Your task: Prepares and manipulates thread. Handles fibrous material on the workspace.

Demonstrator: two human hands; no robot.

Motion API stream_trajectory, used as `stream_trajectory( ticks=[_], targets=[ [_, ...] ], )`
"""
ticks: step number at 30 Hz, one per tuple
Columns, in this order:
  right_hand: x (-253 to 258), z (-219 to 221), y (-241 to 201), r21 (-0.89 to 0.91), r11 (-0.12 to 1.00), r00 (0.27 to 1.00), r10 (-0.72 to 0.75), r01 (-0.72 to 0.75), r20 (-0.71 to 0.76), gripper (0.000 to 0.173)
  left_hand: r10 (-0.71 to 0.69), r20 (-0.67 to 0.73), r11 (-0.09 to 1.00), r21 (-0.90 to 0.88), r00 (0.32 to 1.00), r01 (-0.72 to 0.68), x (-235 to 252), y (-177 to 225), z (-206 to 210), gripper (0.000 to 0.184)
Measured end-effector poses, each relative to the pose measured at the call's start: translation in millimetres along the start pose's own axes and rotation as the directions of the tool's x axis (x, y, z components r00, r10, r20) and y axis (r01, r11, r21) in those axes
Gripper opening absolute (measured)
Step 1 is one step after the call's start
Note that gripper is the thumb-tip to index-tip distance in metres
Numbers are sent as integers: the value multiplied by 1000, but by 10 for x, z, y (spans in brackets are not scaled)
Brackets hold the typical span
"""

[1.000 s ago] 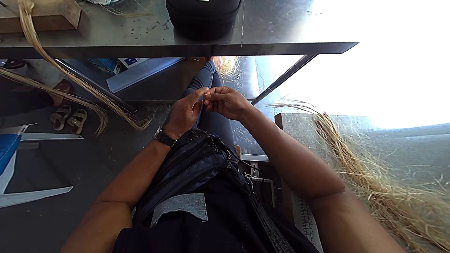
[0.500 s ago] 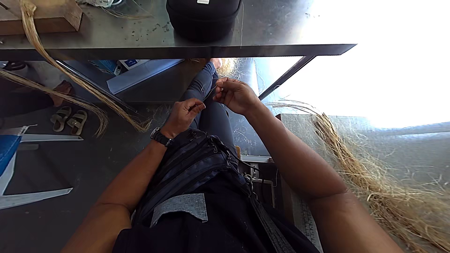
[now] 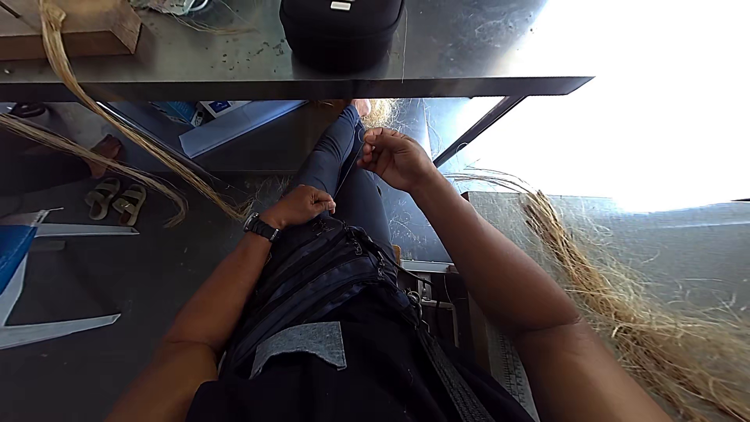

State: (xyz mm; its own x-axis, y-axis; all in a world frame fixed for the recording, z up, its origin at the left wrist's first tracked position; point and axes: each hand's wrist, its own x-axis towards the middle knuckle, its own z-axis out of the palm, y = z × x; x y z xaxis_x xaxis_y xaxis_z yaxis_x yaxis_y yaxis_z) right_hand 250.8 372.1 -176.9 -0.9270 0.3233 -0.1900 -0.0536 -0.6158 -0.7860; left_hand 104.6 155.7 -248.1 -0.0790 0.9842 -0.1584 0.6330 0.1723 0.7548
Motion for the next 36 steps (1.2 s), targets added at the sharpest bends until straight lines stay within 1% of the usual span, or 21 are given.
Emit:
stream_trajectory(
  ticks=[3, 10, 14, 18, 19, 21, 23, 24, 26, 29, 31, 33, 36],
  targets=[
    [8, -8, 2, 2, 1000, 1000, -1, 1, -3, 18, -37, 60, 999, -5, 998, 37, -5, -52, -26, 28],
    [18, -14, -9, 7, 1000, 999, -11, 11, -48, 17, -34, 73, 999, -23, 997, 36, -83, -183, -65, 29],
    [33, -29, -17, 16, 1000, 994, -18, 20, -111, 16, -82, 110, 996, -26, 991, 85, -126, -226, -114, 31],
    [43, -30, -1, -16, 1000, 991, -17, 15, -133, 16, -138, 119, 986, -72, 983, 148, -148, -169, -219, 28],
    [41, -24, 7, -29, 1000, 990, -11, 7, -140, 15, -146, 84, 983, -99, 986, 154, -132, -127, -256, 33],
    [33, -1, 36, -54, 998, 990, 19, -27, -142, 14, -145, -47, 977, -162, 988, 136, -66, -5, -320, 50],
    [27, 17, 74, -79, 996, 993, 43, -52, -107, 13, -107, -196, 975, -211, 975, 65, 39, 148, -352, 54],
    [23, 24, 91, -87, 995, 995, 49, -57, -85, 13, -75, -245, 971, -237, 967, 16, 98, 232, -364, 51],
    [9, 43, 118, -104, 993, 998, 57, -61, -41, 13, -10, -297, 945, -314, 955, -88, 212, 388, -351, 43],
    [-11, 62, 144, -127, 990, 998, 57, -58, -12, 12, 37, -380, 857, -464, 924, -225, 331, 553, -241, 26],
    [-18, 59, 138, -150, 987, 999, 48, -49, -8, 12, 7, -428, 837, -492, 904, -240, 362, 593, -193, 19],
    [-12, 56, 142, -160, 986, 999, 40, -40, -8, 11, -25, -465, 867, -451, 885, -212, 357, 599, -177, 16],
    [-5, 69, 152, -156, 987, 1000, 30, -30, -5, 9, -10, -489, 906, -373, 872, -200, 326, 599, -192, 16]
  ],
)
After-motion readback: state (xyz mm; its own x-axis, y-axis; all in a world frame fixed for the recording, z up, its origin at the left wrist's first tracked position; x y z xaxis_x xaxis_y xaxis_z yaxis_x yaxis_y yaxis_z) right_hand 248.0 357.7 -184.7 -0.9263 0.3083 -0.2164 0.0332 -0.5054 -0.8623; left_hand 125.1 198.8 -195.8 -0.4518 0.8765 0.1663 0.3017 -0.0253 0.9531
